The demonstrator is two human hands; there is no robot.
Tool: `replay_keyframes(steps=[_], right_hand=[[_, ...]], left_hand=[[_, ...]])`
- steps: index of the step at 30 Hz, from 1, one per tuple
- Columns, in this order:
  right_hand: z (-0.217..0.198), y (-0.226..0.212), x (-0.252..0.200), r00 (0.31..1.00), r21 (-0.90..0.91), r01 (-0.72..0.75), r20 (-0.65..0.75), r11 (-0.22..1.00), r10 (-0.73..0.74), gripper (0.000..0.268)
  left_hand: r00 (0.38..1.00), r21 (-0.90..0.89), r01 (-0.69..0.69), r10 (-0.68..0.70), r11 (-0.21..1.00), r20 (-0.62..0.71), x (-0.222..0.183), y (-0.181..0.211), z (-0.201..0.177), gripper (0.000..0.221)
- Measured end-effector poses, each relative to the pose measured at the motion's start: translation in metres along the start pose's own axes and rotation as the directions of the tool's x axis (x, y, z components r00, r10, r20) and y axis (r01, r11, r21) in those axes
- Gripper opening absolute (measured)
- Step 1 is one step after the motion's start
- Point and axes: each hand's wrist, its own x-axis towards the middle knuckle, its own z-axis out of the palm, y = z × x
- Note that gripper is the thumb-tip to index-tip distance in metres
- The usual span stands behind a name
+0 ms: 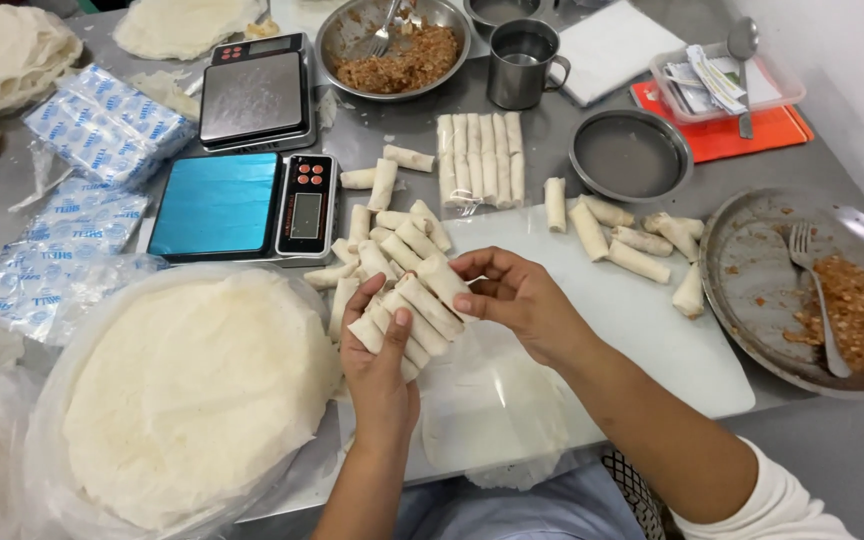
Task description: The person places several spring rolls into small plastic bags by hand and then prepares more spring rolls by spreading filling onto a wrapper and rolling it up on a white board.
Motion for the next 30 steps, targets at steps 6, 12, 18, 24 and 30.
replay_keyframes(steps=[6, 12, 18, 24, 30], right_hand=[[-0.001, 0.036, -0.036, 0.964, -0.017, 0.245, -0.105, 0.969, -0.245, 0.046], [0.021, 0.044, -0.094, 0.969, 0.015, 0.230, -0.091, 0.973, -0.228, 0.105], [-0.063, 0.005, -0.129, 0.965, 0.516, 0.102, -0.260, 0.851, 0.042, 0.093], [-0.145, -0.011, -0.196, 0.875, 0.261, 0.247, -0.474, 0.933, -0.099, 0.086], [-0.134, -0.027, -0.237, 0.657, 0.304, -0.342, -0.599, 0.889, 0.458, 0.103]], left_hand=[[0.987, -0.068, -0.013, 0.024, 0.998, 0.162, -0.016, -0.001, 0.014, 0.051], [0.919, -0.169, 0.058, 0.014, 0.984, 0.395, -0.046, -0.031, 0.018, 0.044], [0.482, 0.482, -0.707, -0.145, 0.518, 0.864, -0.100, -0.029, 0.015, 0.066], [0.299, 0.319, -0.938, -0.151, 0.135, 0.942, -0.109, -0.086, -0.006, 0.016], [0.382, 0.413, -0.895, -0.189, 0.167, 0.905, -0.094, -0.075, 0.014, 0.051]])
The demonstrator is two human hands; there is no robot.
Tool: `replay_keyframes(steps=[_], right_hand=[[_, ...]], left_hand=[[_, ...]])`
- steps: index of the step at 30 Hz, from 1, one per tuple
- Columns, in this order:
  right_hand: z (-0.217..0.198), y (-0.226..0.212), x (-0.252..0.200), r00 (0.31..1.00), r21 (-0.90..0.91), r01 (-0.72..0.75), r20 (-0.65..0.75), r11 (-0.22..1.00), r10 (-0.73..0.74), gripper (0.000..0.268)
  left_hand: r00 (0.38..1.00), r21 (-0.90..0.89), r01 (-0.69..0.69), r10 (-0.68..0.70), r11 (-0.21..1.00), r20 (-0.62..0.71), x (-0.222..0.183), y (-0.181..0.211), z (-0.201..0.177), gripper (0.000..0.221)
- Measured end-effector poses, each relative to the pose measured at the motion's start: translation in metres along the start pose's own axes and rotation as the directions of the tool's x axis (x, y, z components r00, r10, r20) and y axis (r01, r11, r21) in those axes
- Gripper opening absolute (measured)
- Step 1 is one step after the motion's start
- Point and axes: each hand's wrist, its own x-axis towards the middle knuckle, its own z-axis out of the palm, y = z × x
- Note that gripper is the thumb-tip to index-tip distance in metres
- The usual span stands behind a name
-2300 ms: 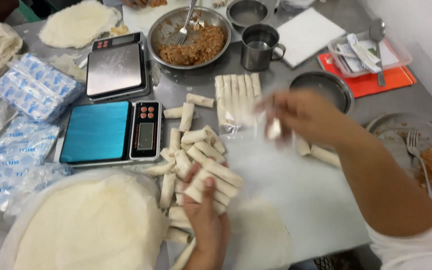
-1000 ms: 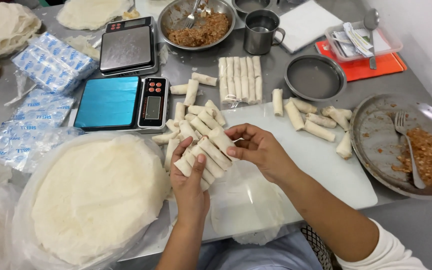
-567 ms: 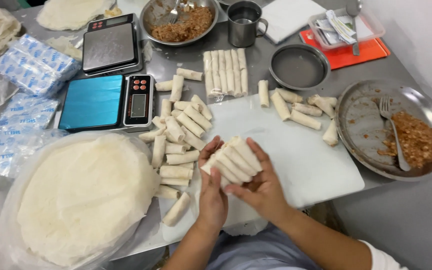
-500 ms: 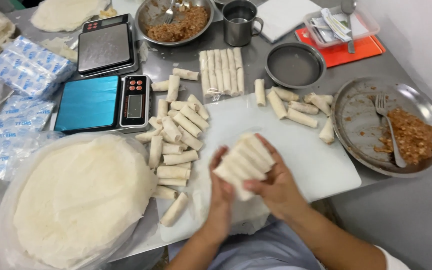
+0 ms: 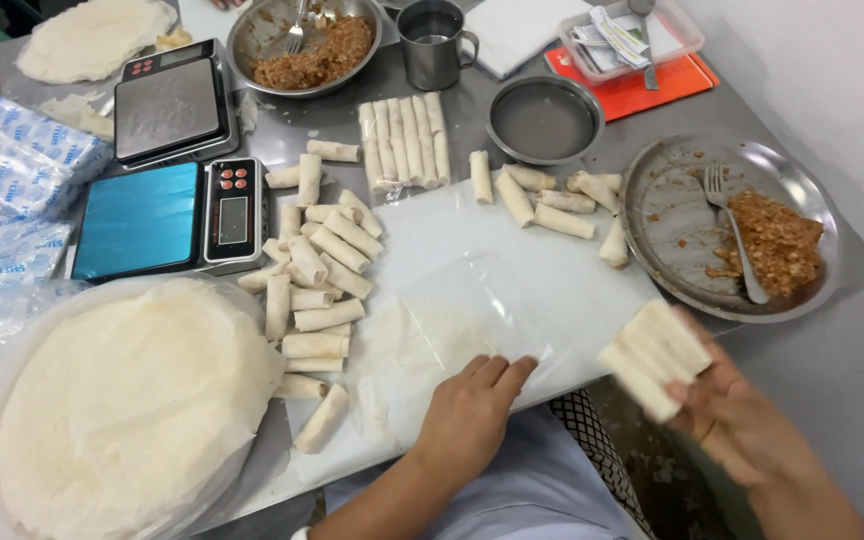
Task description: The person places several spring rolls into small plastic bags by hand and then prepares more spring rolls by spreading filling onto a wrapper and rolling it up on a white board.
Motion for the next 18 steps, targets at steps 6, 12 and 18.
replay_keyframes(steps=[6, 12, 18], right_hand=[[-0.002, 0.047, -0.036, 0.722, 0.131, -0.186, 0.691, 0.974, 0.045, 0.114], [0.014, 0.076, -0.006, 0.882, 0.160, -0.119, 0.471, 0.980, 0.030, 0.108], [0.020, 0.050, -0.039, 0.626, 0.380, -0.165, 0.754, 0.910, -0.201, 0.098]], left_hand=[[0.981, 0.075, -0.142, 0.130, 0.987, 0.145, 0.007, 0.004, 0.002, 0.034], [0.916, -0.328, 0.329, -0.215, 0.886, 0.338, 0.018, 0.022, -0.022, 0.051], [0.991, -0.004, 0.133, -0.133, 0.991, 0.035, 0.018, 0.033, -0.038, 0.064]])
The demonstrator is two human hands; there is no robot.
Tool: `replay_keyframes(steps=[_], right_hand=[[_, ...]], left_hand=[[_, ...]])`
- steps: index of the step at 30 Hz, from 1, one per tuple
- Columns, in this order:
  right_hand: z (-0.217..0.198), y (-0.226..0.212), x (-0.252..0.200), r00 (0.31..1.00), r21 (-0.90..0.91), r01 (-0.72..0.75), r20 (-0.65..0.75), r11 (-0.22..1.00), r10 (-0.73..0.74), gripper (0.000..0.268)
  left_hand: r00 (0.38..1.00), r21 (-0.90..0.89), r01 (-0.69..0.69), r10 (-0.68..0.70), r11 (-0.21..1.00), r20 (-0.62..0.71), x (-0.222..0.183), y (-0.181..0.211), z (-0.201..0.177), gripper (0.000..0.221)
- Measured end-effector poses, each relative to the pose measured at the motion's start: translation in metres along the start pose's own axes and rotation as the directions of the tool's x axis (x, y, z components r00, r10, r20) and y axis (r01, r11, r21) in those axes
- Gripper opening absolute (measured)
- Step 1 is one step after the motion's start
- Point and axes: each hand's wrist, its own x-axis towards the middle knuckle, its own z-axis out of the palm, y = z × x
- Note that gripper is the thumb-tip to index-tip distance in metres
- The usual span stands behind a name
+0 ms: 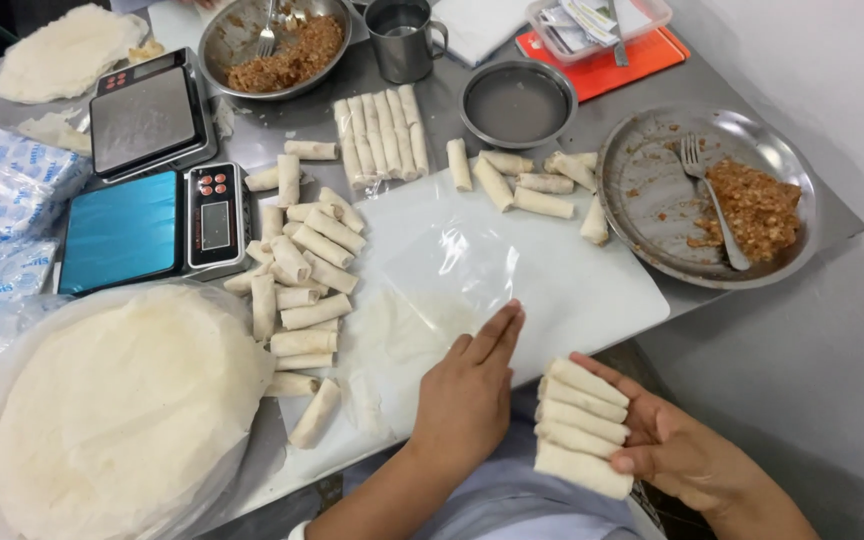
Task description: The person places several spring rolls into small plastic bags by hand and then prepares more spring rolls by spreading filling onto a wrapper and rolling it up on a white board.
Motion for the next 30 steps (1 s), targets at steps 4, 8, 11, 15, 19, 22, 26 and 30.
replay_keyframes(steps=[4, 8, 11, 15, 19, 22, 26, 30], right_hand=[[-0.008, 0.006, 0.020, 0.997, -0.114, 0.004, -0.081, 0.993, -0.013, 0.108], [-0.011, 0.015, 0.040, 0.750, -0.270, -0.056, -0.647, 0.961, -0.138, 0.102], [-0.010, 0.031, 0.046, 0.666, -0.322, 0.054, -0.694, 0.945, -0.274, 0.094], [-0.024, 0.034, 0.041, 0.770, -0.474, -0.030, -0.573, 0.880, -0.282, 0.098], [0.008, 0.022, 0.060, 0.600, -0.384, 0.125, -0.705, 0.915, -0.378, 0.093], [0.012, 0.024, 0.063, 0.589, -0.406, 0.145, -0.697, 0.902, -0.408, 0.102], [-0.038, 0.026, 0.069, 0.810, -0.589, 0.073, -0.436, 0.805, -0.392, 0.069], [-0.017, 0.020, 0.090, 0.825, -0.425, 0.349, -0.283, 0.835, -0.489, 0.111]], left_hand=[[0.998, -0.171, 0.006, 0.003, 0.985, 0.055, -0.002, -0.004, 0.017, 0.072], [0.992, -0.196, 0.037, -0.012, 0.980, 0.130, 0.000, -0.003, 0.030, 0.073], [0.978, -0.061, -0.009, 0.022, 0.998, 0.205, 0.003, 0.011, 0.039, 0.077], [0.958, -0.075, -0.082, 0.099, 0.994, 0.269, 0.008, 0.021, 0.054, 0.088], [0.945, -0.061, -0.137, 0.149, 0.989, 0.292, 0.009, 0.027, 0.049, 0.076], [0.953, -0.095, -0.094, 0.117, 0.991, 0.281, 0.008, 0.031, 0.050, 0.075], [0.924, -0.123, -0.341, 0.356, 0.932, 0.141, 0.000, 0.027, 0.062, 0.079], [0.813, -0.286, -0.526, 0.572, 0.801, 0.104, -0.016, 0.034, 0.065, 0.065]])
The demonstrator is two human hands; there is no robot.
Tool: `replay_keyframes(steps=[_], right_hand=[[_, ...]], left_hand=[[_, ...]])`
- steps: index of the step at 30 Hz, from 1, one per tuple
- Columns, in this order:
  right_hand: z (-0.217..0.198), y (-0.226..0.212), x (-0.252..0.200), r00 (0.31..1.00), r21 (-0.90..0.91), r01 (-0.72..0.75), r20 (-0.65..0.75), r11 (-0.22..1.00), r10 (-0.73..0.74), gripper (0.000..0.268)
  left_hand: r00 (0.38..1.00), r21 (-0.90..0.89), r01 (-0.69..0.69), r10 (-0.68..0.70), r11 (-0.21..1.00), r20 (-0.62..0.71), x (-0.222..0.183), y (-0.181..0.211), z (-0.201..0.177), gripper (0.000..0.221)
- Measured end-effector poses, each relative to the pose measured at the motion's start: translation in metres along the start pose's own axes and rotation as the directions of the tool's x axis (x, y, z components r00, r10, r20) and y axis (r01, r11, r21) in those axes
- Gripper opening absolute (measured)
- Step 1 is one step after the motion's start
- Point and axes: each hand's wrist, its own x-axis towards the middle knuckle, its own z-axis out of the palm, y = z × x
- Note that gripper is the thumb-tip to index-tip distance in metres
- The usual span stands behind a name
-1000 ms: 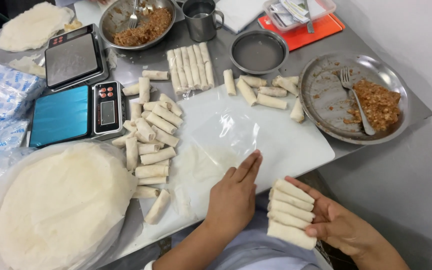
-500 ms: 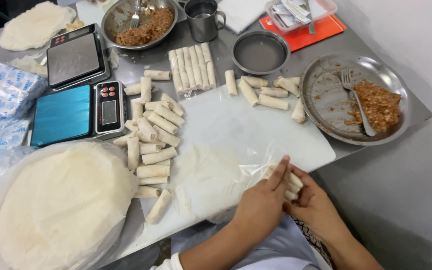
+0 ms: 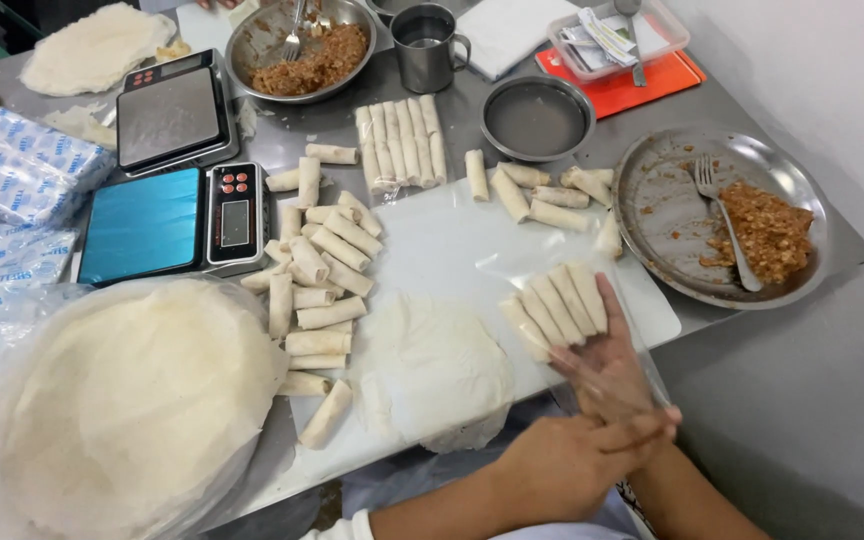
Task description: The person places several spring rolls into small plastic bags by hand and then prepares more spring rolls by spreading filling onto a wrapper and rolling it up on a white board.
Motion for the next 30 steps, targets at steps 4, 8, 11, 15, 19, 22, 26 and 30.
replay_keyframes(steps=[4, 8, 11, 15, 19, 22, 26, 30], right_hand=[[0.043, -0.027, 0.006, 0.990, -0.306, -0.018, -0.137, 0.952, -0.025, 0.110], [0.069, -0.061, 0.001, 0.953, -0.514, -0.243, -0.283, 0.823, 0.104, 0.115], [0.043, -0.050, 0.000, 0.965, -0.573, -0.221, -0.246, 0.789, 0.092, 0.117], [0.027, -0.036, -0.001, 0.999, -0.683, 0.010, 0.040, 0.731, 0.024, 0.131], [0.035, -0.048, 0.011, 0.918, -0.342, -0.229, 0.235, 0.912, 0.318, 0.117], [0.058, -0.074, 0.014, 0.733, -0.632, -0.325, 0.302, 0.704, 0.610, 0.109], [0.063, -0.104, 0.047, 0.704, -0.524, 0.014, 0.610, 0.852, 0.364, 0.034], [0.129, -0.067, 0.131, 0.892, -0.749, 0.101, 0.359, 0.655, 0.274, 0.029]], left_hand=[[1.000, -0.218, -0.025, 0.022, 0.976, -0.014, -0.013, -0.002, 0.000, 0.066], [0.995, -0.661, 0.052, -0.097, 0.749, -0.031, -0.022, 0.007, -0.047, 0.045], [0.767, -0.725, 0.080, -0.507, 0.684, -0.393, -0.035, -0.026, -0.052, 0.056], [0.584, -0.964, -0.232, -0.811, -0.129, -0.032, -0.040, -0.052, -0.061, 0.074], [0.694, -0.946, -0.207, -0.719, -0.250, 0.038, -0.055, -0.048, -0.062, 0.066], [0.651, -0.893, -0.208, -0.738, -0.399, 0.178, -0.085, -0.050, -0.048, 0.059], [0.507, -0.740, -0.558, -0.860, -0.376, 0.054, -0.152, -0.058, -0.058, 0.047], [0.604, -0.529, -0.719, -0.782, -0.451, -0.155, -0.212, -0.036, -0.102, 0.039]])
